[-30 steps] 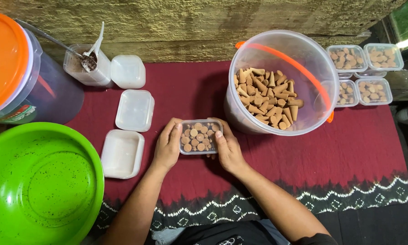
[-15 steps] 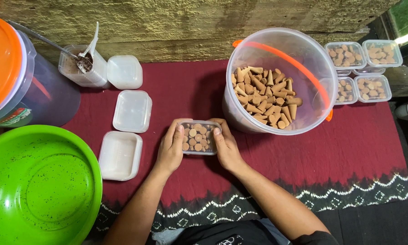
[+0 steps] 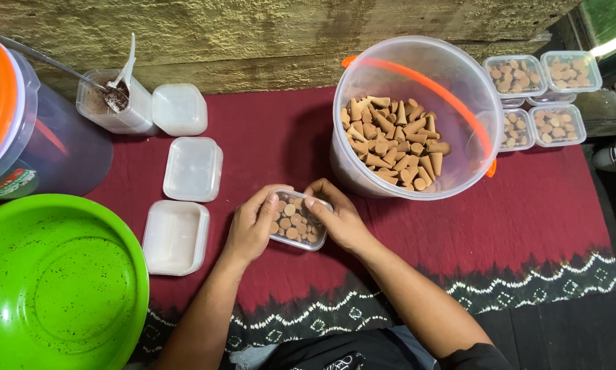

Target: The person is manually packing incense cones from a large white bucket into small, clear plastic containers.

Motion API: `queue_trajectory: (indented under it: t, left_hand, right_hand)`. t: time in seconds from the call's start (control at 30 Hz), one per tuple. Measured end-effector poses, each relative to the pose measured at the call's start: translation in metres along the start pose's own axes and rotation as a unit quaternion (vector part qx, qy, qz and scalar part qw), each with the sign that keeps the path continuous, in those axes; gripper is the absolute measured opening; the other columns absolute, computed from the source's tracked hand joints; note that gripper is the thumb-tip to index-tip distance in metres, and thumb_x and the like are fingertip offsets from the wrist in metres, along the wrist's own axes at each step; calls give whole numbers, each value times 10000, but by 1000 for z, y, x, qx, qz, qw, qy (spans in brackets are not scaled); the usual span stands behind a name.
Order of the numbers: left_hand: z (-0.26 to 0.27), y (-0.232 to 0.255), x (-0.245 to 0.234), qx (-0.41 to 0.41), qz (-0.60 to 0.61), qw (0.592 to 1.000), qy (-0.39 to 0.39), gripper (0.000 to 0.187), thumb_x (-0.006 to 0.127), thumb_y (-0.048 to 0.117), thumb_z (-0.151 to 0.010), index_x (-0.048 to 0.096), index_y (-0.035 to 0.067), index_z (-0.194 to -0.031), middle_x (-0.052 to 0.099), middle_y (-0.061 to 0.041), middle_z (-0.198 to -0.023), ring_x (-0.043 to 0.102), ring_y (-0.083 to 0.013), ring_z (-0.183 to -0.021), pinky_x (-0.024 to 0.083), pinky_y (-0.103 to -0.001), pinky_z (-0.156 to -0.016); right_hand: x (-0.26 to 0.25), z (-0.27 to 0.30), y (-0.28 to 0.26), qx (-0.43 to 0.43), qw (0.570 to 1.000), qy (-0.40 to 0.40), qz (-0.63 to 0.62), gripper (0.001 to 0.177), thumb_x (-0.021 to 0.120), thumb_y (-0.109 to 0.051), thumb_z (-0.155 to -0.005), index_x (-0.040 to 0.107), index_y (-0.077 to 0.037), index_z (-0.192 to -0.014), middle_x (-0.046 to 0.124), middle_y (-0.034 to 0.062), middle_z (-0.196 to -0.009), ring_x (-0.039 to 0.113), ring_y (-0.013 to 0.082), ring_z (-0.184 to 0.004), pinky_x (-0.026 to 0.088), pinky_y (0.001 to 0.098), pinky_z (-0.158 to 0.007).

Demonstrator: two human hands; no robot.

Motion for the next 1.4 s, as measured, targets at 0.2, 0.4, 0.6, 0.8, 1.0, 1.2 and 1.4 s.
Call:
queue_trajectory:
  t: [0.2,0.4,0.6,0.8,1.0,1.2,1.4]
  left_hand:
    - [-1,-21,3,-47,43,998,15,352,505,418,-980,680,158,-1140,686,-200,-868,667,-323,-880,537,-469,-849]
    - [-4,-28,4,-53,-13,998,19,309,678,426,-925,676,153,-1070,740,-179,-871,691,-317,-851,533,-446,-808]
    - [-1,-16,8,-16,-22,998,50,273,753,358,-910,656,107,-959,788,-142,-1009,735,-359,-997,544,-456,-891]
    - [0,-25,11,14,-15,998,58,186,677,285,-945,657,100,-944,783,-134,-1000,732,-344,-990,546,-454,-883]
    - [-1,-34,13,36,0,997,66,165,609,243,-967,656,93,-918,769,-147,-983,725,-351,-945,544,-451,-852]
    - [-1,-37,14,26,17,997,69,175,542,210,-969,643,85,-900,767,-143,-971,717,-321,-917,539,-441,-843]
    - [-1,-40,11,-19,40,996,77,263,479,277,-998,673,104,-1040,751,-169,-1069,698,-334,-1036,522,-452,-939]
  right_hand:
    - [5,6,-15,16,999,26,-22,380,460,-363,-1060,698,-116,-1224,648,155,-915,596,262,-935,497,411,-856]
    - [6,7,-19,15,999,25,23,368,482,-380,-1063,732,-149,-1203,669,150,-878,591,234,-884,502,381,-819]
    - [8,7,-16,17,995,78,52,176,724,-255,-938,768,-143,-1067,687,133,-794,592,200,-773,511,360,-730]
    - [11,7,-15,24,995,91,30,163,684,-261,-960,783,-139,-1003,661,113,-738,568,180,-745,492,337,-691]
    - [10,6,-4,50,994,95,11,279,529,-272,-1009,778,-145,-1005,604,118,-726,537,207,-743,470,347,-689]
    - [11,4,-5,19,995,94,1,412,404,-283,-1023,773,-100,-1046,594,164,-746,550,249,-750,484,362,-707]
    - [10,3,-16,42,999,24,-19,489,352,-385,-1019,591,-153,-1377,618,241,-1059,563,373,-1007,471,468,-916]
Point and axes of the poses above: each hand's wrist, its own z-axis away from the middle knuckle, its own x-axis out of the palm, y = z × x, the point moved 4 cm from there along -z, towards the middle knuckle
